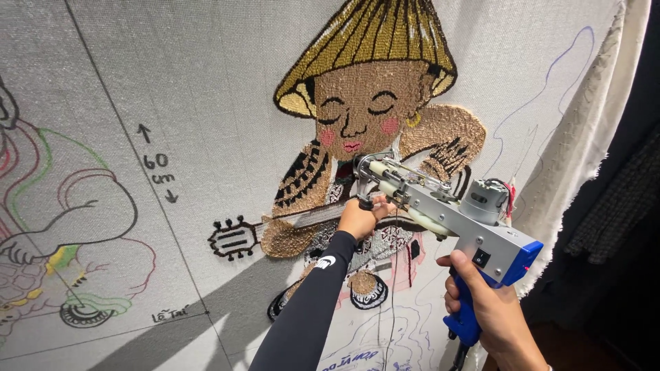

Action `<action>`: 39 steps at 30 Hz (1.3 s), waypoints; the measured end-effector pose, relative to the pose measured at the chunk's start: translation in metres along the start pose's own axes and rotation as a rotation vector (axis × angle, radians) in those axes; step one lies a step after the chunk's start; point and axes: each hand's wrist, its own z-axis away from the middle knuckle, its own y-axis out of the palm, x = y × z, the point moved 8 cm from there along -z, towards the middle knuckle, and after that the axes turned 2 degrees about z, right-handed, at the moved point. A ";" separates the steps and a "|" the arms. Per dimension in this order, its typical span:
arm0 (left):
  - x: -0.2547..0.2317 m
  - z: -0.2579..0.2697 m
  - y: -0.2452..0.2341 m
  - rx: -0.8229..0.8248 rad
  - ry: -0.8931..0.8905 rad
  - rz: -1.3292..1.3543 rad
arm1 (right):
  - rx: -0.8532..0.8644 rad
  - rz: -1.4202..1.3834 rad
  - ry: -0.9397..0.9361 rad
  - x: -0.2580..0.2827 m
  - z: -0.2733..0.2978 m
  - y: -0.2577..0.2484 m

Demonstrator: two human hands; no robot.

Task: The person uses a tufting gun to apply yarn to a fabric canvas, following a pre-drawn character outline. They periodically stop to pull away loose threads by hand before resuming the tufting process.

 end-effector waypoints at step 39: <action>0.033 0.013 0.054 0.129 0.060 0.277 | -0.101 0.021 0.151 0.006 0.017 -0.055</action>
